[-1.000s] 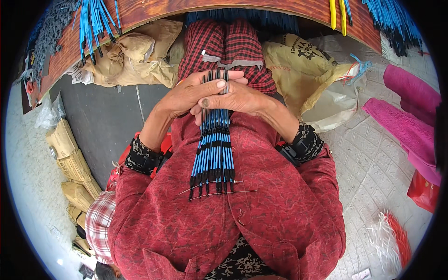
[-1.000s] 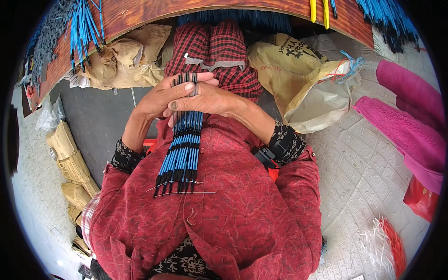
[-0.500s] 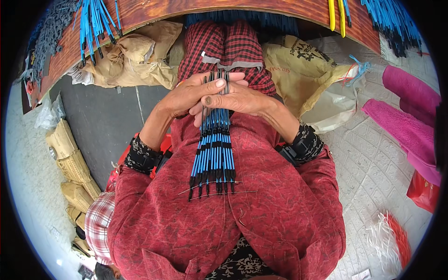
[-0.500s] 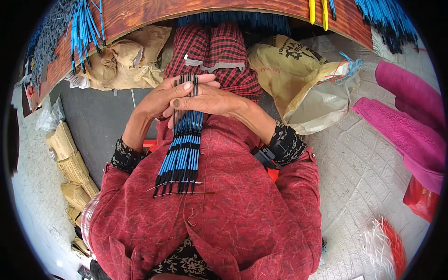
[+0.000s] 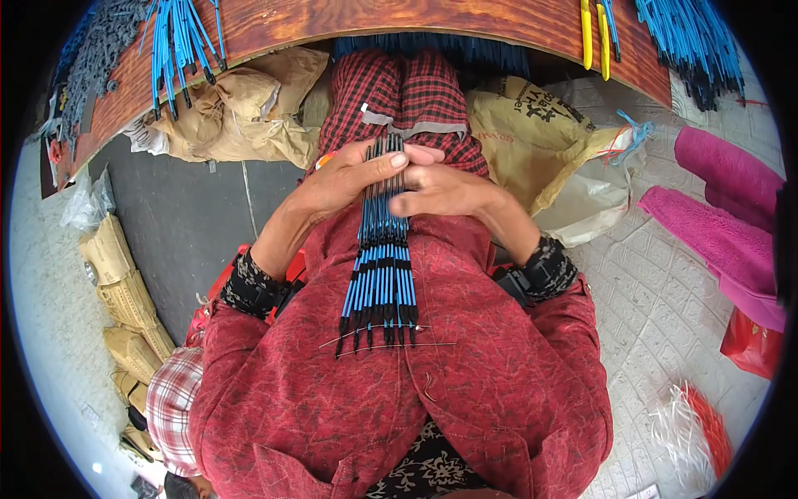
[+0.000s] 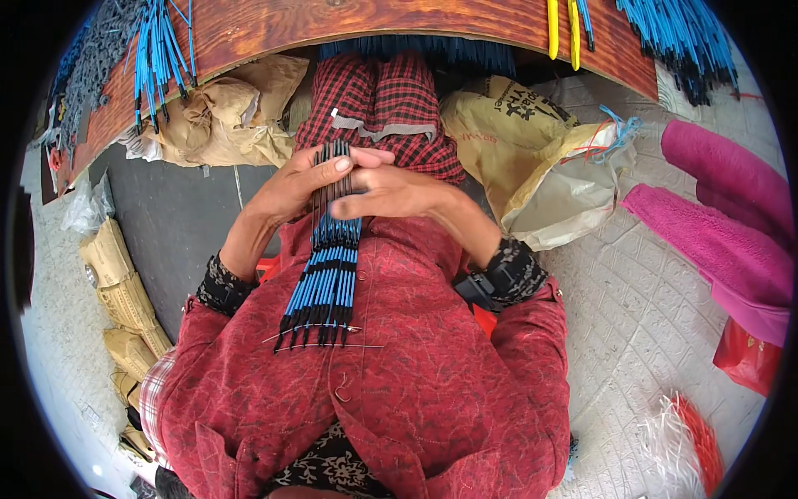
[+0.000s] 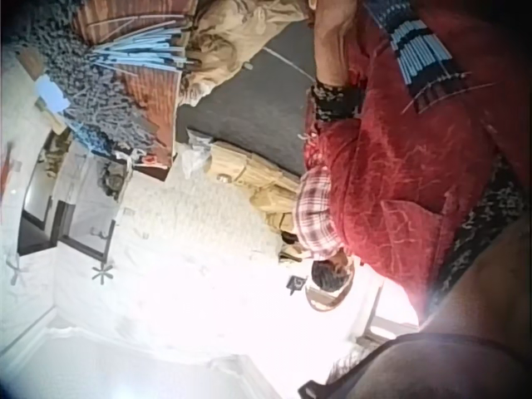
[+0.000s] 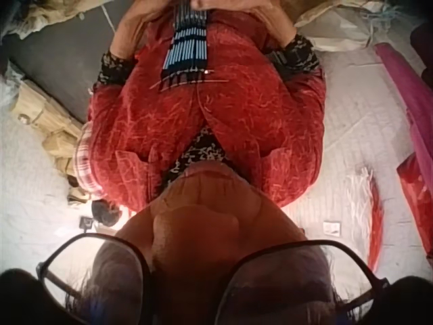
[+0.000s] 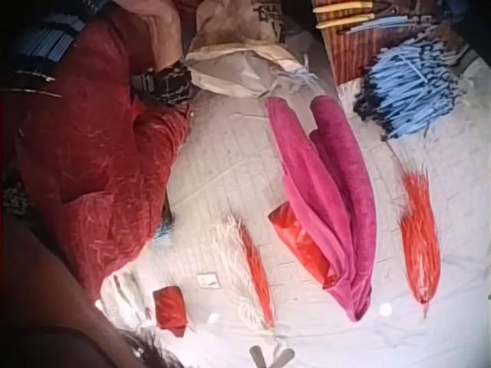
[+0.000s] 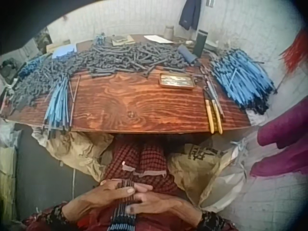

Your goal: Assembling components by attaching grey plastic caps to bundles of blue synthetic strands at a workbench.

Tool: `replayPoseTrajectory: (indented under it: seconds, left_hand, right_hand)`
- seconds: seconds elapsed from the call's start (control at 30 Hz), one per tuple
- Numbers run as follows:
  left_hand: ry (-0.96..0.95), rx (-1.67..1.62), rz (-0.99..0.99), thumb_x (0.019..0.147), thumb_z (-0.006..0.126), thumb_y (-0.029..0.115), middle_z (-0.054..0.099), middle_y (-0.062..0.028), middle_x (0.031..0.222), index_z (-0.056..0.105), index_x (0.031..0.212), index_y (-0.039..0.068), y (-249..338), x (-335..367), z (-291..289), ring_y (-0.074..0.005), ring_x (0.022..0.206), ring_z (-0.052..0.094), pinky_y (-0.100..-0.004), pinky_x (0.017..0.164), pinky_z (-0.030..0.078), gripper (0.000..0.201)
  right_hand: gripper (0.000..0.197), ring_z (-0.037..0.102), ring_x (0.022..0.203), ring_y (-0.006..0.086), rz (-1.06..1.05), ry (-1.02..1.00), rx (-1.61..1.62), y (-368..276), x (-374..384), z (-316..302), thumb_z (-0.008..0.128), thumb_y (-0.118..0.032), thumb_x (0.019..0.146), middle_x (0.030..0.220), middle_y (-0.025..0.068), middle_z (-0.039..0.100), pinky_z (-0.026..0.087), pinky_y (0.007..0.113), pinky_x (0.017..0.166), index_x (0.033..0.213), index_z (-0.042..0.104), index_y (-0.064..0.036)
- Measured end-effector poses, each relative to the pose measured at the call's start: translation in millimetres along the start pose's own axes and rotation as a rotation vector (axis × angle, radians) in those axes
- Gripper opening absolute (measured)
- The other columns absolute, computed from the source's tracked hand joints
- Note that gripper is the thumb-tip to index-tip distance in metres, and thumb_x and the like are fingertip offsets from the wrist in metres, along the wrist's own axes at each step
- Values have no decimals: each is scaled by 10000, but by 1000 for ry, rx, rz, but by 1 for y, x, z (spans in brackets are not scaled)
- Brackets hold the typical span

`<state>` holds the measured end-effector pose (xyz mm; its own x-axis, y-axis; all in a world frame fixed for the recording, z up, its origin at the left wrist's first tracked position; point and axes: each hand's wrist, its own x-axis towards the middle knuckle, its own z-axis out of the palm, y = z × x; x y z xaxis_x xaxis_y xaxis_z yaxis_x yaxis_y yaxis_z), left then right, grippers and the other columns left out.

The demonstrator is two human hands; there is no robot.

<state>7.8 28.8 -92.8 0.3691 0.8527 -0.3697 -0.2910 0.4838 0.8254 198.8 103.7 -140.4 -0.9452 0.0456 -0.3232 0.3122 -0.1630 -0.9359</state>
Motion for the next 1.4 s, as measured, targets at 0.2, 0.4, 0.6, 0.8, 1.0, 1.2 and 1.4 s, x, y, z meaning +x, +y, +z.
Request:
replayPoseTrajectory:
  seconds: [0.2, 0.4, 0.6, 0.8, 1.0, 1.2, 1.4]
  left_hand:
    - [82, 90, 72, 1008, 533, 349, 605, -155, 1361, 625, 1257, -43, 3, -14, 8, -237, 1272, 554, -369, 1111, 387, 473]
    - [-42, -195, -80, 1047, 498, 262, 650, -253, 1237, 546, 1299, -73, 7, -1, 30, -314, 1041, 692, -374, 902, 569, 422]
    - [64, -214, -30, 1029, 510, 378, 689, -204, 1152, 552, 1297, -73, -6, -11, 20, -273, 984, 706, -376, 874, 596, 526]
    - [133, -121, -2, 1056, 462, 356, 667, -200, 1222, 556, 1287, -57, 0, -11, 25, -250, 997, 699, -354, 896, 576, 482]
    - [73, -330, -36, 1058, 486, 265, 654, -253, 1212, 498, 1262, -47, -4, -7, 15, -276, 999, 698, -371, 887, 577, 374]
    - [88, -332, -60, 1048, 505, 281, 658, -250, 1204, 504, 1270, -46, -5, -7, 7, -280, 998, 700, -375, 886, 580, 395]
    - [93, -333, -57, 1035, 532, 304, 665, -250, 1187, 504, 1268, -48, -2, -9, 5, -285, 1013, 695, -376, 904, 569, 422]
  right_hand:
    - [381, 622, 1145, 214, 45, 261, 1, -32, -51, -82, 635, -271, 987, 1176, 126, 697, 484, 352, 990, 1214, 654, 34]
    - [403, 624, 1096, 214, -378, 126, -133, -98, 23, -40, 477, -256, 1059, 1247, 122, 647, 492, 331, 969, 1371, 521, -4]
    - [494, 605, 1120, 284, -300, -240, -371, -76, 71, -19, 413, -363, 1043, 1306, 196, 585, 488, 364, 957, 1397, 496, -29]
    - [520, 633, 1069, 346, -365, -301, -574, -99, 76, -32, 445, -468, 1010, 1154, 197, 661, 519, 425, 888, 1259, 609, -42]
    - [317, 666, 965, 319, -380, 967, -1121, -169, 38, -172, 646, -334, 899, 1015, 116, 701, 533, 420, 797, 1082, 710, -83]
    - [147, 664, 923, 324, 39, 1215, -1374, -136, 15, -273, 658, -176, 851, 957, 104, 699, 522, 452, 798, 958, 721, -97]
    - [110, 664, 903, 319, -122, 1192, -1418, -129, 10, -245, 646, -188, 866, 931, 83, 703, 514, 455, 755, 890, 708, -101]
